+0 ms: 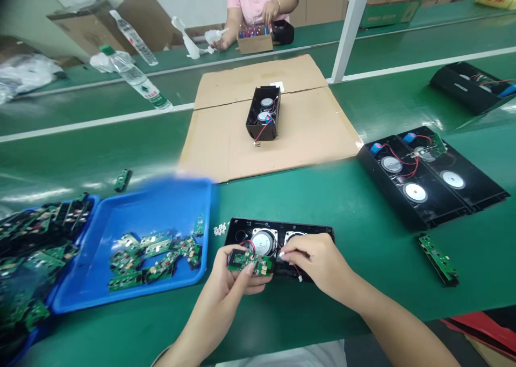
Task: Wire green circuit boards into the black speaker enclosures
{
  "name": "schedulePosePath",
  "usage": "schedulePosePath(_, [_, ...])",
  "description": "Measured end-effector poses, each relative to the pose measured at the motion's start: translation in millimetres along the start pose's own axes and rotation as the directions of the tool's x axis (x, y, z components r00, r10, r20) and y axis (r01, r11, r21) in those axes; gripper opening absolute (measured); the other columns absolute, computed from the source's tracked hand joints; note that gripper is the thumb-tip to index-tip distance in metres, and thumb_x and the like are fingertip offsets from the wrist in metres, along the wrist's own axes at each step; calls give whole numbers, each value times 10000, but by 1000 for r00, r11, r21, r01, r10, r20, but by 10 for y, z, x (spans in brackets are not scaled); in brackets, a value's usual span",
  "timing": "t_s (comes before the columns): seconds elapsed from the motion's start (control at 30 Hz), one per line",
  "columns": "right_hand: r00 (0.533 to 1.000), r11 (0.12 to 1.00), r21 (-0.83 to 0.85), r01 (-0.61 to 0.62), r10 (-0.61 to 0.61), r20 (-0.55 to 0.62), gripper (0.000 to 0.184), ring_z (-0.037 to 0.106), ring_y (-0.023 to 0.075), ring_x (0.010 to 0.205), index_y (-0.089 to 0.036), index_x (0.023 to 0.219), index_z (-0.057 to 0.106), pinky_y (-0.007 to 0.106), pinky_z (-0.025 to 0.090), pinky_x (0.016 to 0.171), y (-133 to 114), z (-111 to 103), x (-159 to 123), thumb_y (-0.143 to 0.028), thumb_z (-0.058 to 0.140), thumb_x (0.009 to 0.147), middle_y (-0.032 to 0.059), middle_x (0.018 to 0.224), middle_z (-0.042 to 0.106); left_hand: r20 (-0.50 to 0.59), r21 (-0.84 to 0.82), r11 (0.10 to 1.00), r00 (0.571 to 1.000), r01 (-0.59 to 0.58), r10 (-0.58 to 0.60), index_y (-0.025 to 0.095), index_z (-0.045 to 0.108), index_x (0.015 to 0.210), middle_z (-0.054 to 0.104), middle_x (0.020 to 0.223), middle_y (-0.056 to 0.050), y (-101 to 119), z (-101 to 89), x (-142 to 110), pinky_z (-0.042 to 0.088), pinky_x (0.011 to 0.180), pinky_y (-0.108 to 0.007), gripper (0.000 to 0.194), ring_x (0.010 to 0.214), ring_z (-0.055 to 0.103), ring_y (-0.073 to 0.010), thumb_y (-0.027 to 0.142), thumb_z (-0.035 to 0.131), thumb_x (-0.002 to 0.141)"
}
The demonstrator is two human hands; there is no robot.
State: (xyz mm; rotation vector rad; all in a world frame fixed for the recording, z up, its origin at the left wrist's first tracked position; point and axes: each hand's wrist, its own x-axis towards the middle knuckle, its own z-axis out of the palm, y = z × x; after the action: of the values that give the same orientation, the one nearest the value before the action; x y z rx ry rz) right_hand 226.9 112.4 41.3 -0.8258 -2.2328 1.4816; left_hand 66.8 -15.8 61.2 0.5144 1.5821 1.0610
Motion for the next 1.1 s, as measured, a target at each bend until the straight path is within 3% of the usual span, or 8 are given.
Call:
schedulePosePath(0.1, [985,986,-43,160,-157,67,184,632,136,743,-195,831,683,235,487,689,-26,44,-17,-200,517,910,15,812,699,-17,39,998,999,-40,41,205,330,1123,695,843,-43,-5,50,52,591,772,-371,341,840,708,-216,377,500,882])
schedulePosePath(0.33, [961,939,-206,275,-277,20,169,512,140,696,-165,831,633,270,419,638,27,188,-74,-173,486,913,35,750,600,-52,171,982,995,-75,85,194,353,1122,705,898,-83,-3,110,71,592,718,-361,325,785,714,-216,342,492,869])
schedulePosePath(0.5, [919,825,-422,377,-389,60,239,442,131,628,-139,777,612,260,342,563,22,252,-89,-122,425,925,33,682,546,-36,320,940,989,-122,141,187,380,1142,702,811,-72,-53,128,85,579,663,-356,295,726,709,-220,317,446,885])
schedulePosePath(0.6, [909,761,-522,385,-412,70,258,416,132,604,-136,742,599,262,313,542,3,249,-89,-99,412,917,31,659,520,-52,452,878,977,-160,205,176,420,1138,684,741,-65,-72,130,99,566,611,-342,285,649,697,-223,306,440,886])
schedulePosePath(0.77, [911,764,-521,381,-405,72,282,420,127,601,-146,725,588,255,315,535,-6,250,-80,-107,393,925,23,660,503,-32,556,810,969,-188,247,161,455,1132,647,610,-32,-26,139,104,546,552,-302,268,542,668,-208,268,424,888])
schedulePosePath(1.0, [825,532,-755,384,-565,22,289,388,143,569,-143,667,590,292,280,519,-29,396,-96,-31,429,880,26,601,480,-40,708,684,957,-176,288,155,467,1134,682,648,-64,31,204,84,523,534,-297,257,564,676,-227,221,394,896])
schedulePosePath(1.1, [834,600,-690,405,-552,9,257,419,146,578,-126,740,619,288,314,523,-30,378,-82,-66,430,904,33,622,517,-15,733,649,949,-204,316,151,460,1126,682,635,-66,30,210,72,505,497,-295,250,524,665,-229,204,351,907])
